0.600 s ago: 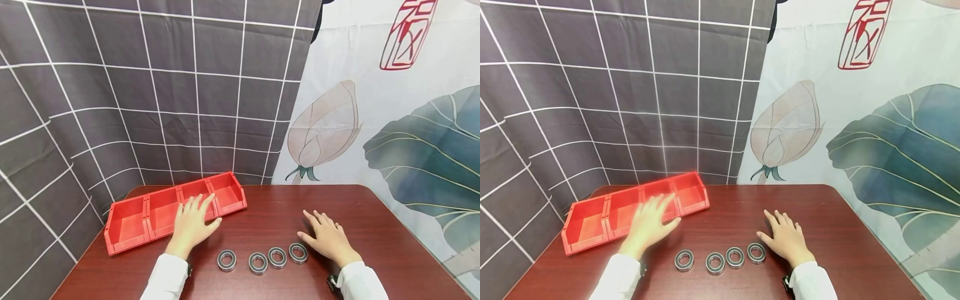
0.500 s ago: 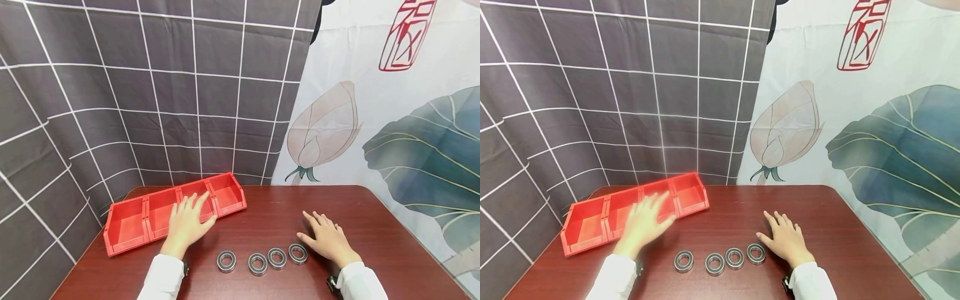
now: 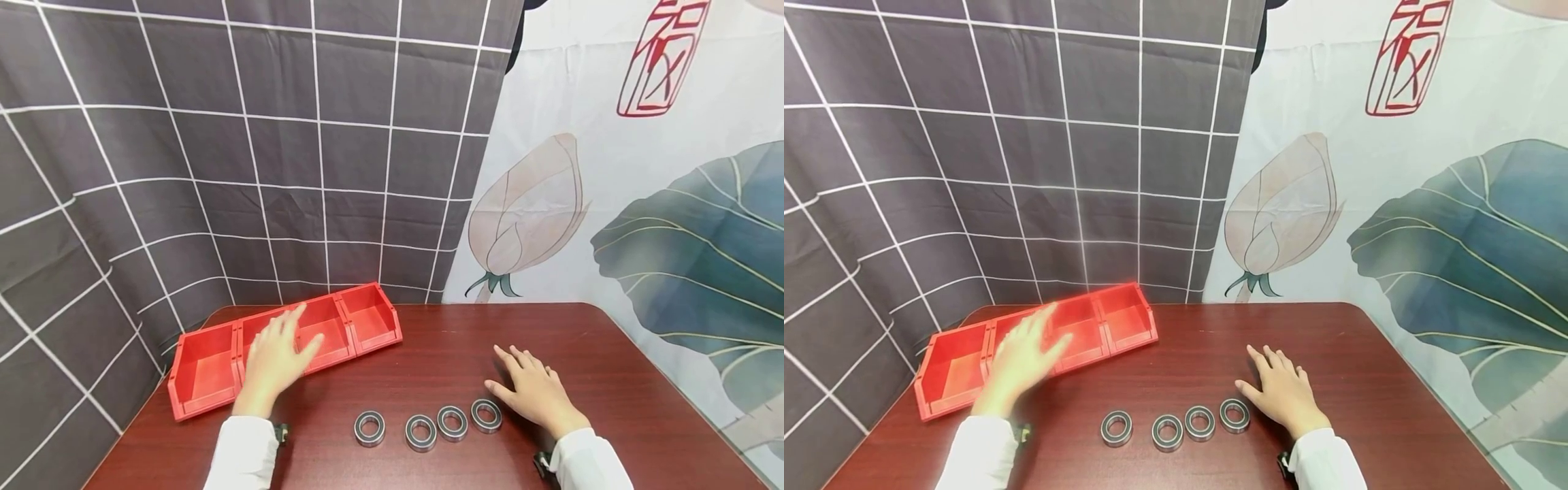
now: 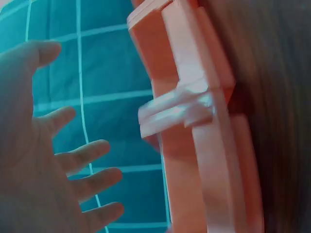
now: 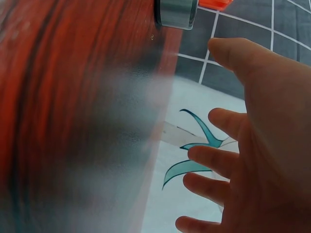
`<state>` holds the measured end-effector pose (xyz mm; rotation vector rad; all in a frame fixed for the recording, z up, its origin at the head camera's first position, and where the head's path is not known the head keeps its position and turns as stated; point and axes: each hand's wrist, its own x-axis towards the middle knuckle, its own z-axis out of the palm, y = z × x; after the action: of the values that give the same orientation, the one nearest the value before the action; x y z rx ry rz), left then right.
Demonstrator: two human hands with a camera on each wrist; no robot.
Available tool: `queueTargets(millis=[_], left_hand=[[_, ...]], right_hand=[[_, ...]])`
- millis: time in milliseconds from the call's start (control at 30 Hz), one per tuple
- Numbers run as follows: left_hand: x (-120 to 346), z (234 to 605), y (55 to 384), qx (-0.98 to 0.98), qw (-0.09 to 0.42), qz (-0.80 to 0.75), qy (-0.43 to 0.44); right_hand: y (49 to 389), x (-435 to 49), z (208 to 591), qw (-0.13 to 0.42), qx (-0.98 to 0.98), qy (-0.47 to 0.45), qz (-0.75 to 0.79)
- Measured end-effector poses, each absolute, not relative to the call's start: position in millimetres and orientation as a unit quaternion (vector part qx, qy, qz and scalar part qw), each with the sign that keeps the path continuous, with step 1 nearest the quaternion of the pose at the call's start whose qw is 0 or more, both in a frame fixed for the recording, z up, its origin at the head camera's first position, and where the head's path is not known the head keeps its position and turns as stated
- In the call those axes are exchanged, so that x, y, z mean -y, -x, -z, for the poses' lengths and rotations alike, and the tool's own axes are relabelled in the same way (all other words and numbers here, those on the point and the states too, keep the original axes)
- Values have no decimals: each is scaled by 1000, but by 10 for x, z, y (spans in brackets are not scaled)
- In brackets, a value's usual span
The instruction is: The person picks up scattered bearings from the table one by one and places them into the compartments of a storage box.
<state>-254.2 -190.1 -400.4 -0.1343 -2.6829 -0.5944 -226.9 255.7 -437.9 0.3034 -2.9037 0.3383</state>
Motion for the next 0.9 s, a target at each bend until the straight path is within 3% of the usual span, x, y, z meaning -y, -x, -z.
queueTargets(millis=[167, 367, 900], left_hand=[[2216, 3939, 2497, 948, 198, 250, -9], [2478, 3966, 2463, 941, 152, 291, -83], [2666, 4126, 2506, 923, 62, 354, -138]], right_hand=[[2292, -2565, 4392, 105, 980, -115, -122], [2290, -2570, 4415, 105, 978, -125, -126], [2272, -2560, 4380, 109, 978, -127, -128]])
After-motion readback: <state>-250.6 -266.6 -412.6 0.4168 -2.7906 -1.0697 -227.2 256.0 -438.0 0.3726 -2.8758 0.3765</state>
